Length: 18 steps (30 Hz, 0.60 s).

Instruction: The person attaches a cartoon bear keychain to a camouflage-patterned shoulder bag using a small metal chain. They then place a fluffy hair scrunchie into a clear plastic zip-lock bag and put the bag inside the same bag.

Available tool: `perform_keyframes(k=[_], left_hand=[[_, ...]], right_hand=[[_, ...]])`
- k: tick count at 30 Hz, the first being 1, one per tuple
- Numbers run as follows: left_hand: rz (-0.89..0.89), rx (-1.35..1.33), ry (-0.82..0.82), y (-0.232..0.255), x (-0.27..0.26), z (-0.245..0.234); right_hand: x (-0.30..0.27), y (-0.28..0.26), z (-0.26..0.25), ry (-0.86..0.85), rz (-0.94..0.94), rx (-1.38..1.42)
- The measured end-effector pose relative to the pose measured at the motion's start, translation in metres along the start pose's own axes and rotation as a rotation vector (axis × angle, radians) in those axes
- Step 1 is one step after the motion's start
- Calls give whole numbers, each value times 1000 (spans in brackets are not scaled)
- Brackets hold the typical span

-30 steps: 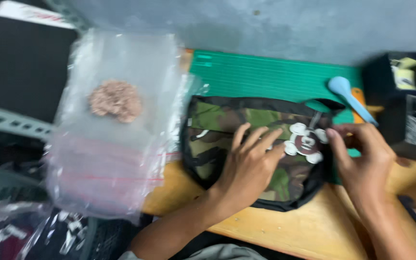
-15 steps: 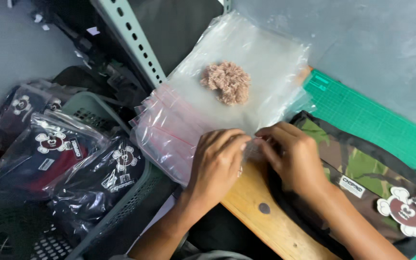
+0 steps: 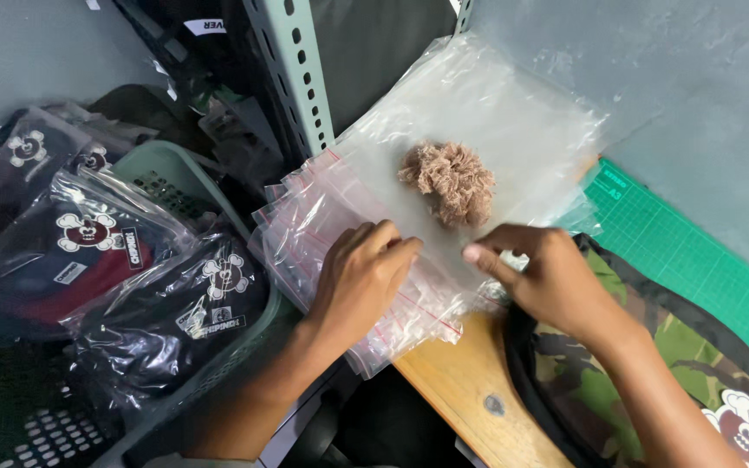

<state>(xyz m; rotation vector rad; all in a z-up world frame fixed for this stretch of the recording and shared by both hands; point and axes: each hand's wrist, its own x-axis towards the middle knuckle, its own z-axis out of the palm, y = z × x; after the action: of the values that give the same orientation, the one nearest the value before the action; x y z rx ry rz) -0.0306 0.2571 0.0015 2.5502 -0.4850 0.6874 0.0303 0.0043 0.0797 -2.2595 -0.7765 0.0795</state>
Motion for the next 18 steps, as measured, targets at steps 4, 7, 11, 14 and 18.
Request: perform_keyframes(k=[4, 7, 11, 14, 18], left_hand=[[-16, -65, 27, 7, -5, 1], [-38, -23, 49, -5, -7, -4], [-91, 48, 45, -31, -10, -10], [-56, 14, 72, -32, -12, -4], [-2, -18, 73, -29, -9, -7]], right_hand=[[47, 23, 20, 207, -127, -299], [73, 47, 46, 61, -143, -448], [88, 85, 57, 68, -102, -488], [92, 34, 54, 108, -147, -273], [101, -9, 86, -33, -424, 32]])
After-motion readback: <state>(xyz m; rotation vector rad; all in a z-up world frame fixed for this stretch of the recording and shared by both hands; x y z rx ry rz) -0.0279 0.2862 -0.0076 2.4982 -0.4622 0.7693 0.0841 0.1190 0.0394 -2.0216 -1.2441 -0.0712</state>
